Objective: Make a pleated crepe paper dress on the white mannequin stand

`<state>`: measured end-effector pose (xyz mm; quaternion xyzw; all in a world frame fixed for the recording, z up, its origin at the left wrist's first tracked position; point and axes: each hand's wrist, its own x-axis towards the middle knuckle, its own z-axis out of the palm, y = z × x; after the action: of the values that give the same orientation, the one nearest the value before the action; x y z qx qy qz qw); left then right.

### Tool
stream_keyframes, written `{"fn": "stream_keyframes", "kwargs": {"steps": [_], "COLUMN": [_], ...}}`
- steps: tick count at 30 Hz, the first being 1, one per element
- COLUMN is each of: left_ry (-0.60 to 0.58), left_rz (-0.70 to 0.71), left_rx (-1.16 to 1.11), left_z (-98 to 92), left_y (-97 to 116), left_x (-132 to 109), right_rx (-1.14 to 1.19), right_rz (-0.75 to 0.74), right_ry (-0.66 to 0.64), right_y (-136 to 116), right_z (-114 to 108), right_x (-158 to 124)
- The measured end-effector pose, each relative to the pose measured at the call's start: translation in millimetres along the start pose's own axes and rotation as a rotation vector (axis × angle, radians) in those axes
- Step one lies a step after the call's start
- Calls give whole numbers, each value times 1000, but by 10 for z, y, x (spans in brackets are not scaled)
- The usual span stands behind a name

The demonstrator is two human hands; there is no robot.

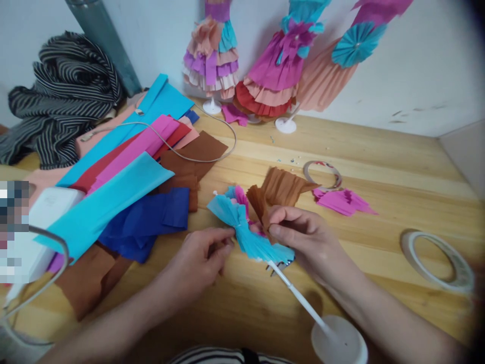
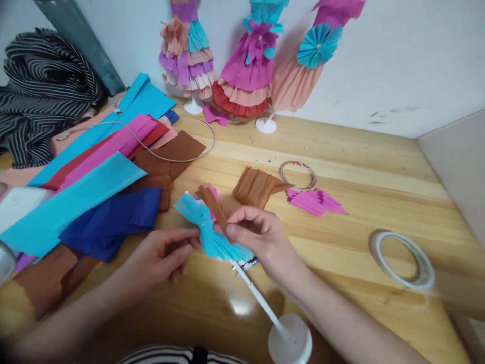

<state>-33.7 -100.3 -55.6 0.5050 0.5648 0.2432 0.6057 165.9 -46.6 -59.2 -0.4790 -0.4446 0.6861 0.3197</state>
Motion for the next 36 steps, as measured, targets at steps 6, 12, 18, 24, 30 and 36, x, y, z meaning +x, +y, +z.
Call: {"fn": "stream_keyframes", "kwargs": {"steps": [6, 12, 18, 24, 30, 36], "left_ry": [95, 242, 278, 298, 319, 280], "left_rz": [123, -109, -247, -266, -258, -246], "left_rx": [-180, -620, -887, -936, -960, -668], "left_z": [104, 141, 129, 117, 163, 195], "left_y": [-63, 7, 35, 62, 56, 19], "left_x": [-13, 39, 69, 41, 22, 10], "right_rx": [42, 70, 63, 71, 51, -1], "right_rz": [12, 25, 22, -11, -47, -59], "right_ry": [38, 63, 60, 40, 57, 64], "right_y": [15, 14, 13, -9, -45, 1], "right_z": [-50, 2, 24, -27, -36, -30], "right_x": [31, 7, -7, 12, -18, -9]}}
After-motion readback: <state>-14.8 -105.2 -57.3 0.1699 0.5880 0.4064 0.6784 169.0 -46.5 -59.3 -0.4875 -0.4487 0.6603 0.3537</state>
